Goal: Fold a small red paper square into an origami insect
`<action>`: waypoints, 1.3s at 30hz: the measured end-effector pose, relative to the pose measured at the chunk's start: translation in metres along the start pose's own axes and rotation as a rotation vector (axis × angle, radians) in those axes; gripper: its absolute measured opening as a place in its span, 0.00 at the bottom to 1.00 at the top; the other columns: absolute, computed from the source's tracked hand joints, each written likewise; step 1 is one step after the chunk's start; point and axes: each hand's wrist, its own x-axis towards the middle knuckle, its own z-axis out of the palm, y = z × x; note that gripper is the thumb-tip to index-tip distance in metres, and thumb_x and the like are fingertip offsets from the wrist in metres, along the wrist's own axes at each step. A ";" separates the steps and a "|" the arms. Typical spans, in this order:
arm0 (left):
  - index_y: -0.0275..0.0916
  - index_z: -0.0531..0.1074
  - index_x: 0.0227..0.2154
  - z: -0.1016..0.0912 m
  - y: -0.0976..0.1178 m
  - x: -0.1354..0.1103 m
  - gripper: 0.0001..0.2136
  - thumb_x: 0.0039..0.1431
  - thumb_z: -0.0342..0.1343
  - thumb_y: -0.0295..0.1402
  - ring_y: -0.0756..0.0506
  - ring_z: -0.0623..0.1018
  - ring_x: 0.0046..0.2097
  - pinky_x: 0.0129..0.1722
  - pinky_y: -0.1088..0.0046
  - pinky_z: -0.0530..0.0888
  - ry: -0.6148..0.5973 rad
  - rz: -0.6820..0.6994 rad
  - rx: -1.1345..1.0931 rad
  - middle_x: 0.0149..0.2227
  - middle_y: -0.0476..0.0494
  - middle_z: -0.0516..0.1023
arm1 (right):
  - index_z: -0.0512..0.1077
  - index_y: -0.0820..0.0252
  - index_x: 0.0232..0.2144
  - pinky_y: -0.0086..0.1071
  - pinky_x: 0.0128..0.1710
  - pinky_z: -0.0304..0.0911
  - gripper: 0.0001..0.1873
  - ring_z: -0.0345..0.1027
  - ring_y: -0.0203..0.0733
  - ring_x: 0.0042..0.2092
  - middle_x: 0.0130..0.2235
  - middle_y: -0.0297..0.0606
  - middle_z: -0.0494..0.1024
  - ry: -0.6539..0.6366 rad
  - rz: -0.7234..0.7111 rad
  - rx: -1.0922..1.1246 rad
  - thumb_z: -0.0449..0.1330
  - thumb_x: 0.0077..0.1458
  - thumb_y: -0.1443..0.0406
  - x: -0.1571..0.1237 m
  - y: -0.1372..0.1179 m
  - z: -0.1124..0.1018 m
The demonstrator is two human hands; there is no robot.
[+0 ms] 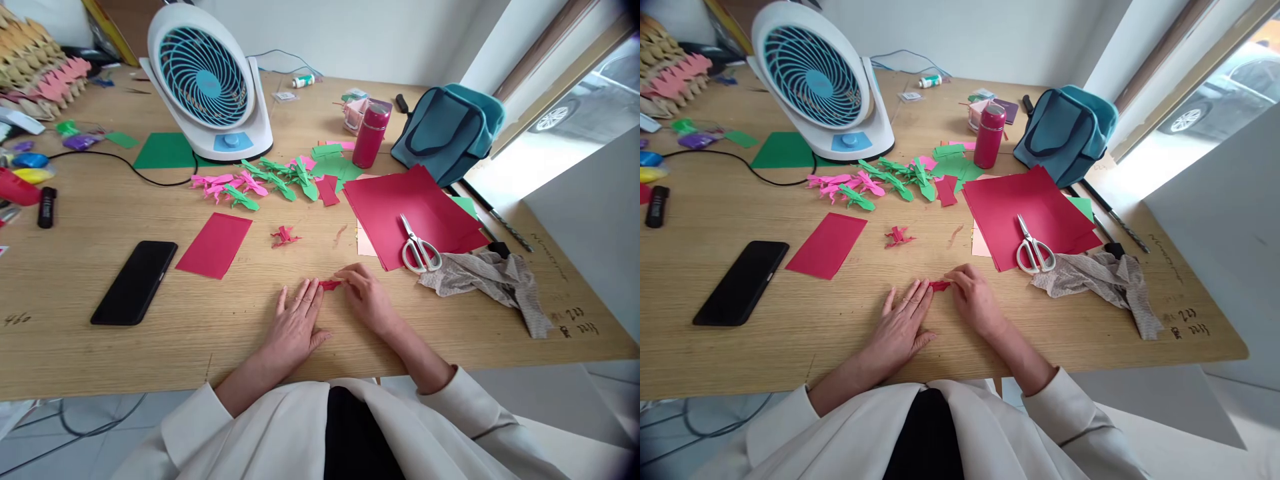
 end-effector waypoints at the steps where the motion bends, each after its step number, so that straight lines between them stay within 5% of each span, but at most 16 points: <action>1: 0.33 0.50 0.68 -0.002 0.000 0.000 0.36 0.65 0.45 0.52 0.37 0.53 0.71 0.66 0.44 0.51 -0.004 0.000 -0.005 0.70 0.33 0.52 | 0.73 0.59 0.46 0.37 0.48 0.67 0.15 0.70 0.42 0.45 0.43 0.42 0.73 0.017 0.031 0.008 0.51 0.62 0.73 0.001 0.003 -0.002; 19: 0.34 0.57 0.66 -0.008 -0.001 0.002 0.37 0.64 0.42 0.57 0.35 0.58 0.69 0.63 0.51 0.60 0.013 0.007 -0.018 0.69 0.38 0.55 | 0.69 0.60 0.35 0.37 0.40 0.67 0.02 0.67 0.44 0.39 0.38 0.41 0.68 -0.089 0.197 -0.115 0.58 0.58 0.71 0.007 -0.003 -0.008; 39: 0.35 0.57 0.66 -0.008 -0.002 0.004 0.34 0.65 0.43 0.52 0.36 0.60 0.68 0.62 0.52 0.60 0.022 0.005 -0.053 0.69 0.41 0.57 | 0.71 0.61 0.22 0.31 0.29 0.58 0.09 0.63 0.35 0.29 0.29 0.33 0.68 -0.080 0.425 0.028 0.63 0.54 0.68 0.015 -0.007 -0.015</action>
